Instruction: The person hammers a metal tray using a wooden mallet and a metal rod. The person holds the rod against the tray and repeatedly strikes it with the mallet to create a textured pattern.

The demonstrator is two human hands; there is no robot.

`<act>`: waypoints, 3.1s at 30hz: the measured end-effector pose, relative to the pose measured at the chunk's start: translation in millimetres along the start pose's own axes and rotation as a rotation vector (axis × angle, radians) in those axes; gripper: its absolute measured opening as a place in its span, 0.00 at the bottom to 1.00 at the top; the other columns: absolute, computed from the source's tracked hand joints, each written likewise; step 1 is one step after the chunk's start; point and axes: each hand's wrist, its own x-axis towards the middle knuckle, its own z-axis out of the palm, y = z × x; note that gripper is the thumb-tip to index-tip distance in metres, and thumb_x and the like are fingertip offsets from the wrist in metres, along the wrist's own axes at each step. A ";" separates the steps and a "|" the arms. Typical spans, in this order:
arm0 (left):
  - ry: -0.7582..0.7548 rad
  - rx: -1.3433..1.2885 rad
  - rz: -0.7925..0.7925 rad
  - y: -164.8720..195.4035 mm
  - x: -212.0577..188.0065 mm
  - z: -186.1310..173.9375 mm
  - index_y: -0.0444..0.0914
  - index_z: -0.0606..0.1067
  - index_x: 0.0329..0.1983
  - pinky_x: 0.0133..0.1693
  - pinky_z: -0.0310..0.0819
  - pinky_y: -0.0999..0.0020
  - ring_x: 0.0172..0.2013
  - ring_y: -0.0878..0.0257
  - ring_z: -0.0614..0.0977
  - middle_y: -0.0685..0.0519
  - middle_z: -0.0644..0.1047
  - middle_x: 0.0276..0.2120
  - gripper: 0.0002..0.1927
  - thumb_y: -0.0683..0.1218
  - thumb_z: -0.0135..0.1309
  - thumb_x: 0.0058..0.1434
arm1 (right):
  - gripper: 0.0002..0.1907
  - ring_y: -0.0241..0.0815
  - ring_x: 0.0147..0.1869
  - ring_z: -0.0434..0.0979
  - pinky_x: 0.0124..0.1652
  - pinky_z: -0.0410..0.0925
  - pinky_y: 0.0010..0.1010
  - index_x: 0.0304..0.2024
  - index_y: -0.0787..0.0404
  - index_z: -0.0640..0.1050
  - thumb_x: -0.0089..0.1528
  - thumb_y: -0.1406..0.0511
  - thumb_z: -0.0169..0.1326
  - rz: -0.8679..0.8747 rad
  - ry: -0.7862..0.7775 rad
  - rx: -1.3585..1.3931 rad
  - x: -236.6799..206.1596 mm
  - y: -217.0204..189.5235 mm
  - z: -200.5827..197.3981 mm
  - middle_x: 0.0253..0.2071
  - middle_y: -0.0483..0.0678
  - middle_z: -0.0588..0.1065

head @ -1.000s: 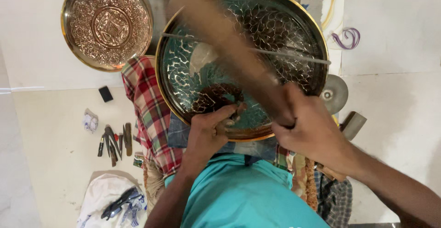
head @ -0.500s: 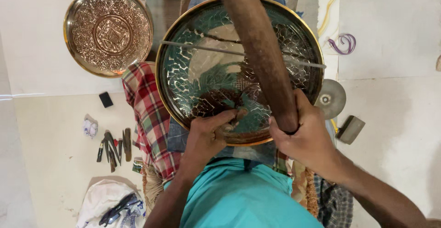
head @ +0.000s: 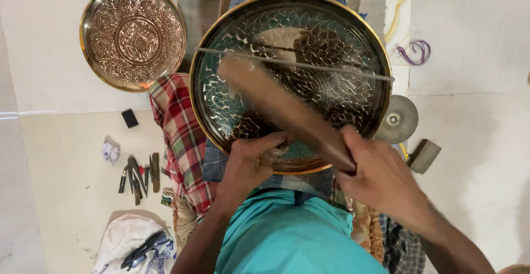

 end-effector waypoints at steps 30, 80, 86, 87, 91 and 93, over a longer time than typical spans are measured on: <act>-0.123 0.070 0.092 9.2 11.9 -9.7 0.39 0.79 0.55 0.43 0.83 0.65 0.42 0.54 0.88 0.48 0.84 0.48 0.32 0.27 0.48 0.47 | 0.27 0.55 0.31 0.83 0.33 0.70 0.45 0.53 0.59 0.73 0.51 0.64 0.62 0.189 -0.003 0.012 -25.5 27.2 28.3 0.26 0.59 0.79; -0.359 0.252 0.215 11.9 28.8 -27.8 0.50 0.80 0.57 0.36 0.80 0.60 0.33 0.53 0.86 0.48 0.85 0.40 0.27 0.40 0.61 0.52 | 0.23 0.46 0.33 0.83 0.36 0.71 0.32 0.51 0.66 0.74 0.54 0.67 0.64 0.227 0.510 0.441 -55.9 38.9 121.8 0.32 0.57 0.78; -0.397 0.242 0.191 13.1 27.2 -29.7 0.51 0.81 0.55 0.35 0.79 0.59 0.30 0.52 0.85 0.49 0.85 0.36 0.25 0.42 0.63 0.52 | 0.19 0.37 0.38 0.77 0.39 0.70 0.31 0.46 0.67 0.75 0.53 0.71 0.64 0.099 0.576 0.439 -60.0 42.2 126.7 0.34 0.54 0.77; -0.389 0.249 0.205 12.2 27.6 -29.8 0.50 0.81 0.55 0.35 0.79 0.59 0.31 0.53 0.86 0.49 0.85 0.35 0.25 0.42 0.63 0.52 | 0.21 0.36 0.38 0.78 0.39 0.70 0.32 0.45 0.67 0.75 0.50 0.72 0.64 0.105 0.512 0.235 -60.6 43.8 128.5 0.34 0.54 0.78; -0.392 0.341 0.236 7.1 31.3 -28.7 0.49 0.81 0.56 0.35 0.79 0.58 0.31 0.53 0.86 0.48 0.84 0.35 0.30 0.37 0.56 0.48 | 0.17 0.33 0.40 0.80 0.41 0.72 0.28 0.46 0.65 0.76 0.55 0.71 0.62 0.123 0.682 0.647 -59.8 45.4 138.3 0.37 0.50 0.80; -0.426 0.297 0.207 5.0 32.1 -29.8 0.48 0.81 0.52 0.34 0.78 0.57 0.30 0.52 0.85 0.48 0.84 0.33 0.21 0.43 0.60 0.54 | 0.15 0.33 0.41 0.78 0.42 0.72 0.28 0.46 0.65 0.75 0.58 0.72 0.62 0.079 0.736 0.855 -58.3 44.4 140.9 0.37 0.51 0.77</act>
